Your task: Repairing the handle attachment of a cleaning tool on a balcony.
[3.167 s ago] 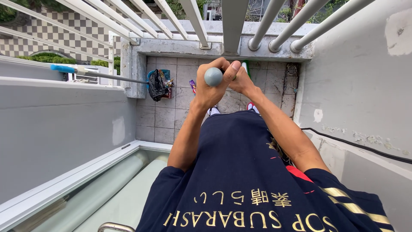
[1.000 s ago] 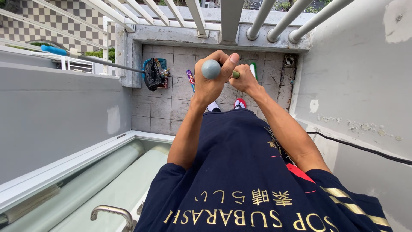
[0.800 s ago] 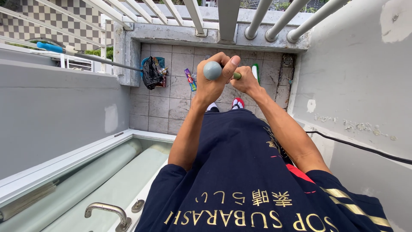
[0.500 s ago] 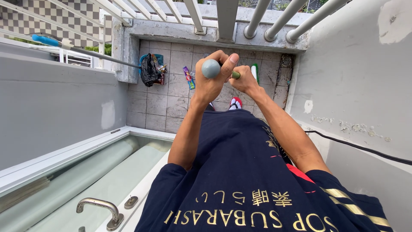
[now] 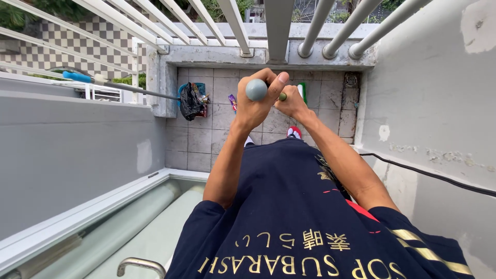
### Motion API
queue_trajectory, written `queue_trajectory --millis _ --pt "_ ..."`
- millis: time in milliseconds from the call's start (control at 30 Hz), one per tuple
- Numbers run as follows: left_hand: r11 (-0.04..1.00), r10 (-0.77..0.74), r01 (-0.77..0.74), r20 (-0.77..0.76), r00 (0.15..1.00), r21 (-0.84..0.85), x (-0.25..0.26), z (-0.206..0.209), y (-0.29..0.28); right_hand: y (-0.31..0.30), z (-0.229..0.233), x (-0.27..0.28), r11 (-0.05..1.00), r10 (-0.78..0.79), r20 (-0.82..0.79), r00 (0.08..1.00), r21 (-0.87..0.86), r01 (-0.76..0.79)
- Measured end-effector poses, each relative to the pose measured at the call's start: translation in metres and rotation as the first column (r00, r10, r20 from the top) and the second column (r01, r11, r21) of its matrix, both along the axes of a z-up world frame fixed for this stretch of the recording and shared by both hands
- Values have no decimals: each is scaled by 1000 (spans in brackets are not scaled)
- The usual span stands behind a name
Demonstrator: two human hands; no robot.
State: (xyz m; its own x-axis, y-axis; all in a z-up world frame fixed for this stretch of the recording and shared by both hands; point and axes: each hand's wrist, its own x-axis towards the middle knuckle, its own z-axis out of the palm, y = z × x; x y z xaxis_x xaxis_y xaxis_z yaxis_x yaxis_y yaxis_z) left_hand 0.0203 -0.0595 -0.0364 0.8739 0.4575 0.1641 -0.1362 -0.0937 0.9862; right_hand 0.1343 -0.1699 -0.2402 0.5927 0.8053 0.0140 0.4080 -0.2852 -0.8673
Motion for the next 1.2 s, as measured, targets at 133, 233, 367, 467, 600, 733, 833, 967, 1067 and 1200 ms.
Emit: queue_trajectory --millis 133,233,367,467,600,733,833,967,1067,1200 --pt "999 -28 28 -29 999 15 -12 0 24 22 -8 -13 999 -30 23 999 -19 31" --pt "999 -36 36 -23 999 28 -20 -2 42 38 -11 -21 999 -30 -34 999 -44 29" --pt "998 -49 50 -7 999 32 -32 4 65 61 -7 -32 999 -30 -20 999 18 30" --pt "997 -74 74 -9 997 16 -40 6 82 80 -9 -38 998 -11 29 1000 -64 13" --pt "996 -72 72 2 997 56 -51 3 102 101 -1 -52 1000 8 22 1000 -15 -8" --pt "995 -81 79 29 996 67 -59 4 126 128 11 -61 999 -14 -67 998 -41 11" --pt "994 -86 85 16 996 75 -66 5 144 147 26 -70 1000 -11 -109 994 -10 10" --pt "991 -89 88 -1 996 102 -75 5 163 168 21 -80 997 -20 -90 996 78 27" --pt "990 -75 76 -10 997 115 -82 4 175 179 16 -86 1000 -18 -35 999 13 19" --pt "988 -74 75 -12 997 132 -94 6 191 194 2 -93 1000 19 16 1000 10 -19"
